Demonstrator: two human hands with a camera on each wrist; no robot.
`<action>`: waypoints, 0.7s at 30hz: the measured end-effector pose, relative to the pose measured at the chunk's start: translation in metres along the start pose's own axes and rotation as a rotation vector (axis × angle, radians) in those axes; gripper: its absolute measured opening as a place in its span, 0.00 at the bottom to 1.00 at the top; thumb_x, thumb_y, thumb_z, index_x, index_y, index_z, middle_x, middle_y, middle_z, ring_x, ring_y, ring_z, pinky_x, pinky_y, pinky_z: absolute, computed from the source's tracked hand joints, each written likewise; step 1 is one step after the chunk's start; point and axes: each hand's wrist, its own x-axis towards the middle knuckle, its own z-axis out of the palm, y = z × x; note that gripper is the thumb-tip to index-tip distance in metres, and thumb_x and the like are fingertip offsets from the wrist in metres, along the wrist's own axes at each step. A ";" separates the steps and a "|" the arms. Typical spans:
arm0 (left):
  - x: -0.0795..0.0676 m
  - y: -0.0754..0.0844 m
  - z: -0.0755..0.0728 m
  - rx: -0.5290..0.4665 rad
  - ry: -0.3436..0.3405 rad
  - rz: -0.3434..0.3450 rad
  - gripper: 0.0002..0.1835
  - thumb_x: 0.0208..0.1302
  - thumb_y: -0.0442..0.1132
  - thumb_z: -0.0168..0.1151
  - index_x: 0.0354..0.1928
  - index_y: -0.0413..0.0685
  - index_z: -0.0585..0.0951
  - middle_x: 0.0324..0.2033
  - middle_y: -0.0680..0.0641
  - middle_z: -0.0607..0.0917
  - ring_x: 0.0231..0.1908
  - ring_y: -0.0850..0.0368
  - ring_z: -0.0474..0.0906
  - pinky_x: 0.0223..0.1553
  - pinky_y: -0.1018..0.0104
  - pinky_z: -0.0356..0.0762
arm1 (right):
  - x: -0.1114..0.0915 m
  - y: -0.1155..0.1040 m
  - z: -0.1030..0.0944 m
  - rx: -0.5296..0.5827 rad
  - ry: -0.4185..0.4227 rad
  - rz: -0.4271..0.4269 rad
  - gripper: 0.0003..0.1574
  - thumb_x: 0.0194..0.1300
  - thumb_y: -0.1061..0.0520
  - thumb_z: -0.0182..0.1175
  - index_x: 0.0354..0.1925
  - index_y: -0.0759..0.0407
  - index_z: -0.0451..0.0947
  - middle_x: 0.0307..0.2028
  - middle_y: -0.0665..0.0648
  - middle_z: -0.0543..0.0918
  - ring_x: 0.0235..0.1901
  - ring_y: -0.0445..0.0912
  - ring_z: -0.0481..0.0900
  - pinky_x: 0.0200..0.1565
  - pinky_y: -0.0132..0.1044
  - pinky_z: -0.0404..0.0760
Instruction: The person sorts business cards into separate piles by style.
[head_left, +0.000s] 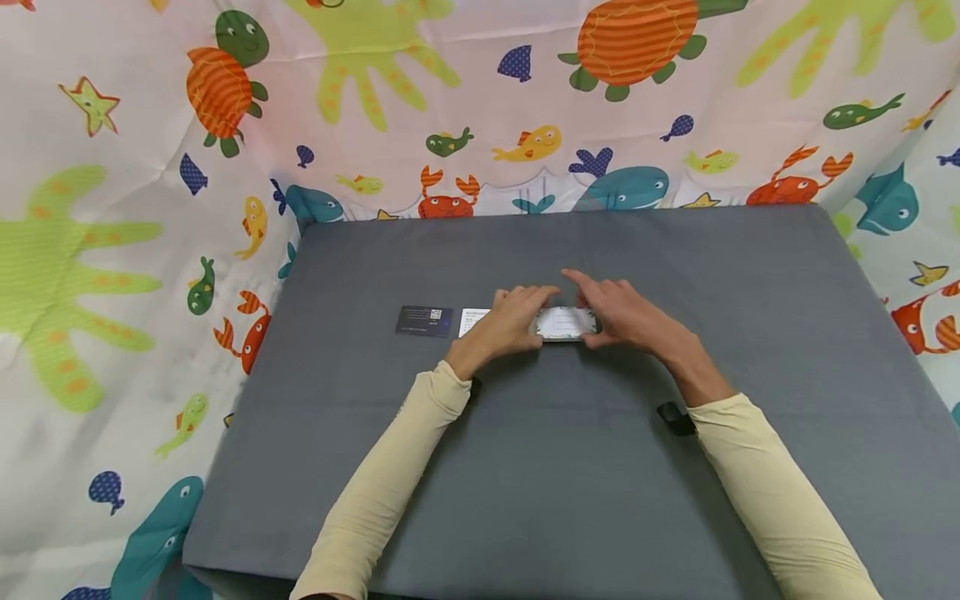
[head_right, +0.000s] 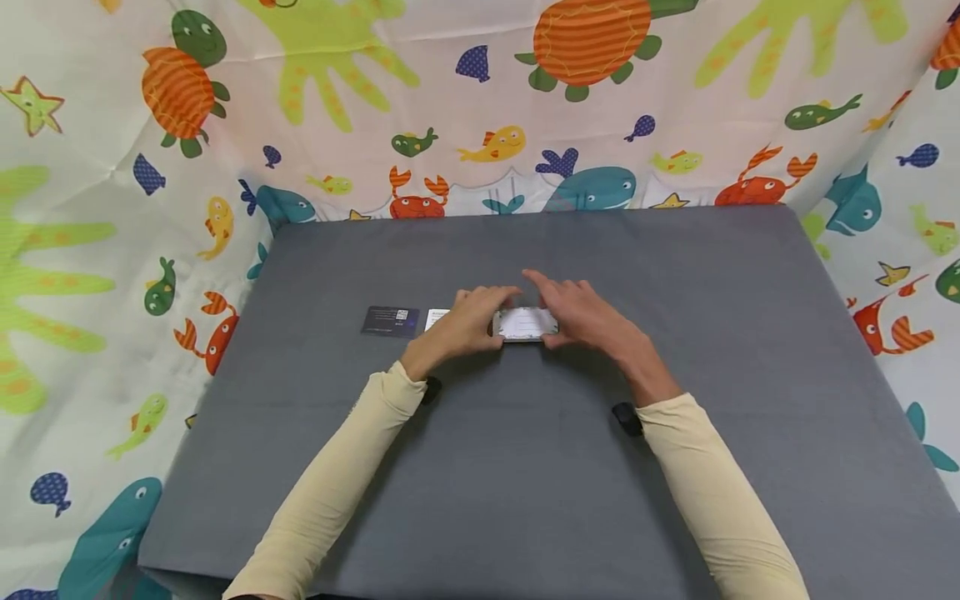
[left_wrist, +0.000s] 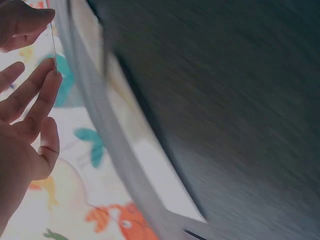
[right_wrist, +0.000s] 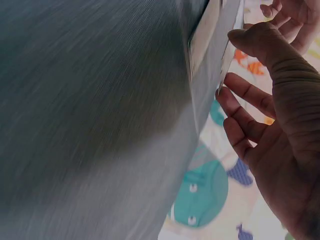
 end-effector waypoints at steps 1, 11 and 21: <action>-0.002 -0.004 0.002 -0.001 0.001 0.000 0.39 0.45 0.42 0.69 0.63 0.53 0.64 0.46 0.53 0.77 0.48 0.56 0.69 0.40 0.58 0.57 | 0.004 -0.002 0.002 0.001 -0.013 0.008 0.60 0.43 0.52 0.71 0.67 0.62 0.49 0.39 0.58 0.79 0.33 0.51 0.75 0.39 0.51 0.69; -0.006 -0.012 0.015 -0.003 -0.015 0.031 0.38 0.49 0.41 0.66 0.64 0.53 0.63 0.45 0.53 0.76 0.45 0.56 0.70 0.38 0.59 0.58 | 0.006 -0.005 0.011 -0.008 -0.066 0.052 0.60 0.44 0.52 0.70 0.68 0.59 0.47 0.39 0.56 0.78 0.37 0.52 0.75 0.40 0.52 0.67; -0.018 -0.013 0.014 0.013 -0.016 0.022 0.36 0.54 0.47 0.64 0.65 0.55 0.63 0.55 0.50 0.73 0.54 0.52 0.68 0.45 0.54 0.59 | -0.003 -0.014 0.007 -0.046 -0.138 0.122 0.53 0.50 0.43 0.67 0.68 0.53 0.53 0.50 0.59 0.74 0.48 0.56 0.71 0.44 0.54 0.65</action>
